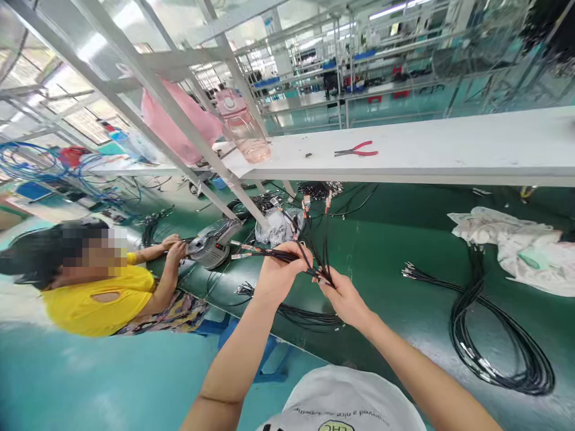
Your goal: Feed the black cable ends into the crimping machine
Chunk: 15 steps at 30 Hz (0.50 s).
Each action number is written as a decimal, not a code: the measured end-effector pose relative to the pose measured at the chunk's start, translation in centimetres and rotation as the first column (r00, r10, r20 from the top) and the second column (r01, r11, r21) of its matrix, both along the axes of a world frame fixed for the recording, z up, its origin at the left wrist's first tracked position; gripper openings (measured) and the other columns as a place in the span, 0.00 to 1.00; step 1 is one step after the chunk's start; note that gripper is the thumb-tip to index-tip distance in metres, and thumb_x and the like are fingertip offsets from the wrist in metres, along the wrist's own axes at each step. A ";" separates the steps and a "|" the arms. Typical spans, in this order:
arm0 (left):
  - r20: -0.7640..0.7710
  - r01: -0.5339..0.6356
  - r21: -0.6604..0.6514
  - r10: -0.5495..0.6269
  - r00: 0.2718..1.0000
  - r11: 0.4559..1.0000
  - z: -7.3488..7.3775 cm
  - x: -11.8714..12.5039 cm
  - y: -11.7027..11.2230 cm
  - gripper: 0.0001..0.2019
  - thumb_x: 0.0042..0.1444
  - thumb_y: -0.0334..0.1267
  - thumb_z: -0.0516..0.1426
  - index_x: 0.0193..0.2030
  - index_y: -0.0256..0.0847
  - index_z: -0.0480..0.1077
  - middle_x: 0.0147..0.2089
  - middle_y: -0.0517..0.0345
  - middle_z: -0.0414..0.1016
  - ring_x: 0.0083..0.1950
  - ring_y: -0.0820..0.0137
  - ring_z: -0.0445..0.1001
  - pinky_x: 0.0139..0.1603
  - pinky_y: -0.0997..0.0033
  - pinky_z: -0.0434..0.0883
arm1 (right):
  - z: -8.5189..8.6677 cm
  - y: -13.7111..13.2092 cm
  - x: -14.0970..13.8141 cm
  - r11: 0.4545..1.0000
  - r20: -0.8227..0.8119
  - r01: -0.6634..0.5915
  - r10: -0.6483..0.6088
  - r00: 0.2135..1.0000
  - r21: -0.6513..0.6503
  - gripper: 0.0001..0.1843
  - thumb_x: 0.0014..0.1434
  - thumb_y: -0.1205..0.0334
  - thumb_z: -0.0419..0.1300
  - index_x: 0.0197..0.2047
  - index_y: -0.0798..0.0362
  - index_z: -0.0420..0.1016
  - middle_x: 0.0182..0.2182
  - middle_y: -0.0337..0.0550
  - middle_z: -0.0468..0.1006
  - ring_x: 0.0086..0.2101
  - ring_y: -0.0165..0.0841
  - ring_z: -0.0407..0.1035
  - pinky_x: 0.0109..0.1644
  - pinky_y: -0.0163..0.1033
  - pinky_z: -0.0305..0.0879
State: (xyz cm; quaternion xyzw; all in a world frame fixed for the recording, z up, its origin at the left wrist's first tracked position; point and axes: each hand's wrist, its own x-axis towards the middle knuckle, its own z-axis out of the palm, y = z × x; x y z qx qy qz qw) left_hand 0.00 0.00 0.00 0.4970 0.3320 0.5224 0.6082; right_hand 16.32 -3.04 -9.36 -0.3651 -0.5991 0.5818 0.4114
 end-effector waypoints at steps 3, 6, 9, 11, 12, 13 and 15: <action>-0.210 0.057 0.031 -0.050 0.976 0.998 -0.5 0.6 -0.4 0.10 0.51 0.38 0.67 0.31 0.37 0.71 0.34 0.57 0.74 0.36 0.71 0.72 0.40 0.69 0.71 | 0.0 -0.1 -0.2 1.000 -0.011 0.024 -0.024 1.000 -0.007 0.15 0.70 0.48 0.51 0.47 0.51 0.67 0.27 0.34 0.57 0.27 0.28 0.51 0.30 0.35 0.51; -0.360 -0.043 0.099 0.076 0.930 0.994 -1.0 0.5 -0.3 0.16 0.48 0.39 0.69 0.40 0.40 0.71 0.38 0.57 0.73 0.41 0.69 0.73 0.46 0.67 0.70 | 0.1 -0.1 -0.1 0.998 0.004 0.057 -0.057 0.998 -0.011 0.15 0.69 0.47 0.51 0.44 0.51 0.66 0.25 0.32 0.55 0.25 0.27 0.49 0.29 0.35 0.49; -0.231 -0.006 0.078 0.024 0.973 0.997 -0.9 0.1 0.5 0.32 0.47 0.45 0.70 0.58 0.44 0.65 0.50 0.51 0.74 0.52 0.63 0.73 0.53 0.62 0.70 | 0.5 0.0 0.6 1.000 0.075 -0.011 0.011 0.997 0.001 0.17 0.70 0.47 0.50 0.43 0.51 0.68 0.24 0.33 0.59 0.25 0.28 0.54 0.30 0.35 0.53; -0.070 0.156 0.026 -0.154 0.986 0.987 -0.3 0.1 1.2 0.34 0.51 0.50 0.67 0.62 0.44 0.63 0.54 0.46 0.74 0.56 0.58 0.73 0.57 0.57 0.70 | 0.9 0.2 1.5 0.989 0.145 -0.148 0.147 0.978 -0.004 0.18 0.71 0.47 0.48 0.46 0.52 0.69 0.25 0.35 0.65 0.27 0.29 0.60 0.33 0.36 0.58; -0.035 0.221 0.006 -0.220 0.975 0.975 0.0 0.3 1.5 0.32 0.53 0.51 0.65 0.62 0.43 0.64 0.53 0.46 0.75 0.55 0.58 0.74 0.57 0.56 0.70 | 1.2 0.3 2.0 0.977 0.180 -0.213 0.212 0.961 -0.010 0.19 0.71 0.47 0.47 0.46 0.52 0.70 0.27 0.36 0.69 0.29 0.30 0.64 0.35 0.37 0.61; -0.037 0.256 -0.012 -0.256 0.966 0.967 0.2 0.6 1.8 0.29 0.55 0.51 0.64 0.59 0.41 0.67 0.49 0.47 0.77 0.52 0.58 0.76 0.56 0.56 0.71 | 1.5 0.5 2.6 0.964 0.216 -0.266 0.262 0.940 -0.014 0.19 0.71 0.47 0.47 0.47 0.52 0.70 0.29 0.38 0.73 0.31 0.31 0.67 0.38 0.38 0.63; -0.119 0.246 -0.031 -0.248 0.961 0.969 0.6 1.3 2.2 0.20 0.58 0.48 0.62 0.53 0.39 0.73 0.40 0.51 0.78 0.45 0.62 0.78 0.51 0.59 0.74 | 2.2 1.0 3.9 0.956 0.279 -0.294 0.282 0.918 0.005 0.18 0.69 0.47 0.51 0.50 0.51 0.70 0.39 0.43 0.78 0.38 0.35 0.71 0.44 0.41 0.66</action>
